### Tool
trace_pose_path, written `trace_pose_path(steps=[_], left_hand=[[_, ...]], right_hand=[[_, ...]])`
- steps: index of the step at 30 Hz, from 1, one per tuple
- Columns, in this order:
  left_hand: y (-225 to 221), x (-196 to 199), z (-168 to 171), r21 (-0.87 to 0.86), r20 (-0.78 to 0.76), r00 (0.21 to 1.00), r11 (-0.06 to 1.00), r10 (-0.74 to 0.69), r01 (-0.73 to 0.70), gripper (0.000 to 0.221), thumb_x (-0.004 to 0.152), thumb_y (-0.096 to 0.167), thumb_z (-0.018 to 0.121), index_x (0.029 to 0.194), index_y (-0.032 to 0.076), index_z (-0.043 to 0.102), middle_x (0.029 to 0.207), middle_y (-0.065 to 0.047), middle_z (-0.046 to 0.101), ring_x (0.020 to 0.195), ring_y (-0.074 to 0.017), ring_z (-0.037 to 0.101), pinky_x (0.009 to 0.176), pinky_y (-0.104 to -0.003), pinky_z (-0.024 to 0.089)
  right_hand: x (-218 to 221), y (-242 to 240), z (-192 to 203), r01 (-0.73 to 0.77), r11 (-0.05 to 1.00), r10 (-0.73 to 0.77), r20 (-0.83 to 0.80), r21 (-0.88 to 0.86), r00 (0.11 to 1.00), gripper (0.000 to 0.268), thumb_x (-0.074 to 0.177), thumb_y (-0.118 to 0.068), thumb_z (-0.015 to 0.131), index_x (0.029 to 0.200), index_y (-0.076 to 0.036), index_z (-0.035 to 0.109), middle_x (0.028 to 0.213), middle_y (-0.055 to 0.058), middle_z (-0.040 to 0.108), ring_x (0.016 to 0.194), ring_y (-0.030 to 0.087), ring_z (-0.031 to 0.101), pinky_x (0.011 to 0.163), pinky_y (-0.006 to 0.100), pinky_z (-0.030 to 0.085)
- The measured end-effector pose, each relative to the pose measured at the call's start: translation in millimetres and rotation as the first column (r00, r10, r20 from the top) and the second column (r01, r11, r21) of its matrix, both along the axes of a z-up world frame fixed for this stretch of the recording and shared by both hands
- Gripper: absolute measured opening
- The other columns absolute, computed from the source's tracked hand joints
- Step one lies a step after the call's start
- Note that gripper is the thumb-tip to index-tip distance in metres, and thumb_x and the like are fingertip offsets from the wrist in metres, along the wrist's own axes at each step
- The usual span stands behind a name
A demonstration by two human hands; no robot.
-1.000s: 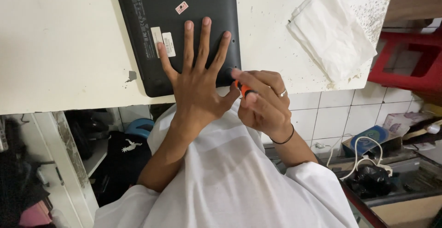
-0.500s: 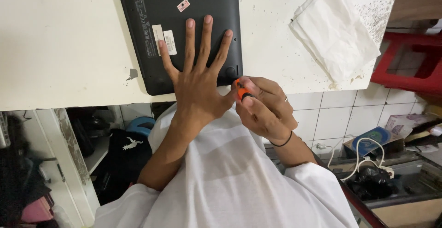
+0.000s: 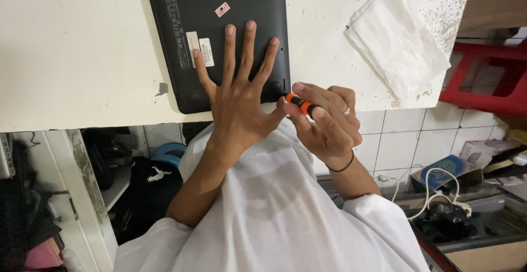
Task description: Unscrewing the back cover of a laptop using a screwdriver and wiping the surface with a cloth.
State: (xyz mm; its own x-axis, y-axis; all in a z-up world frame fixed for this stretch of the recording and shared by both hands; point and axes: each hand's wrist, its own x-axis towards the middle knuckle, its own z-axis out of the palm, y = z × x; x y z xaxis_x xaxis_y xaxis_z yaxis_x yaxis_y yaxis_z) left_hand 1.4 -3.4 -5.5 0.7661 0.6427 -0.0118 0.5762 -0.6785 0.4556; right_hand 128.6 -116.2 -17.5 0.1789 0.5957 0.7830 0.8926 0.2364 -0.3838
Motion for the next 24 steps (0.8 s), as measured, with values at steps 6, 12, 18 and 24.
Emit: trace_pose_path(steps=[6,12,18,24], left_hand=[[1,0,3,-0.005,-0.037,0.999,1.0,-0.019,0.019,0.075,0.101,0.066,0.039,0.166,0.029,0.032,0.173,-0.006,0.016,0.161,-0.0293,0.006,0.124,-0.072,-0.005],[2,-2,2,0.011,-0.063,0.998,0.999,-0.032,0.033,0.077,0.102,0.066,0.046,0.167,0.028,0.031,0.173,-0.007,0.014,0.161,-0.0306,0.005,0.124,-0.072,-0.002],[3,-3,3,0.002,-0.073,0.997,0.999,-0.038,0.039,0.087,0.095,0.058,0.07,0.168,0.027,0.032,0.172,-0.007,0.011,0.159,-0.0309,0.003,0.122,-0.075,0.001],[4,-3,4,-0.038,-0.085,0.995,0.999,-0.042,0.038,0.093,0.091,0.054,0.074,0.168,0.027,0.031,0.171,-0.007,0.009,0.158,-0.0311,0.0,0.122,-0.076,0.0]], right_hand=[[4,-7,-7,-0.023,1.0,0.022,-0.064,-0.02,0.998,0.068,0.097,0.008,0.08,0.148,-0.011,0.04,0.108,0.027,0.074,0.09,0.03,0.08,0.073,0.029,0.054],[11,-13,-7,-0.148,0.987,0.135,-0.159,-0.068,0.978,0.047,0.105,0.009,0.059,0.142,-0.012,0.04,0.127,0.031,0.065,0.091,0.029,0.054,0.067,0.031,0.054],[20,-25,-20,-0.179,0.982,0.161,-0.227,-0.057,0.96,0.048,0.103,0.011,0.06,0.142,-0.012,0.043,0.131,0.035,0.055,0.097,0.037,0.062,0.072,0.044,0.067],[9,-15,-21,-0.195,0.977,0.214,-0.315,0.091,0.925,0.034,0.102,0.012,0.052,0.131,-0.002,0.041,0.115,0.033,0.054,0.106,0.037,0.063,0.076,0.054,0.068]])
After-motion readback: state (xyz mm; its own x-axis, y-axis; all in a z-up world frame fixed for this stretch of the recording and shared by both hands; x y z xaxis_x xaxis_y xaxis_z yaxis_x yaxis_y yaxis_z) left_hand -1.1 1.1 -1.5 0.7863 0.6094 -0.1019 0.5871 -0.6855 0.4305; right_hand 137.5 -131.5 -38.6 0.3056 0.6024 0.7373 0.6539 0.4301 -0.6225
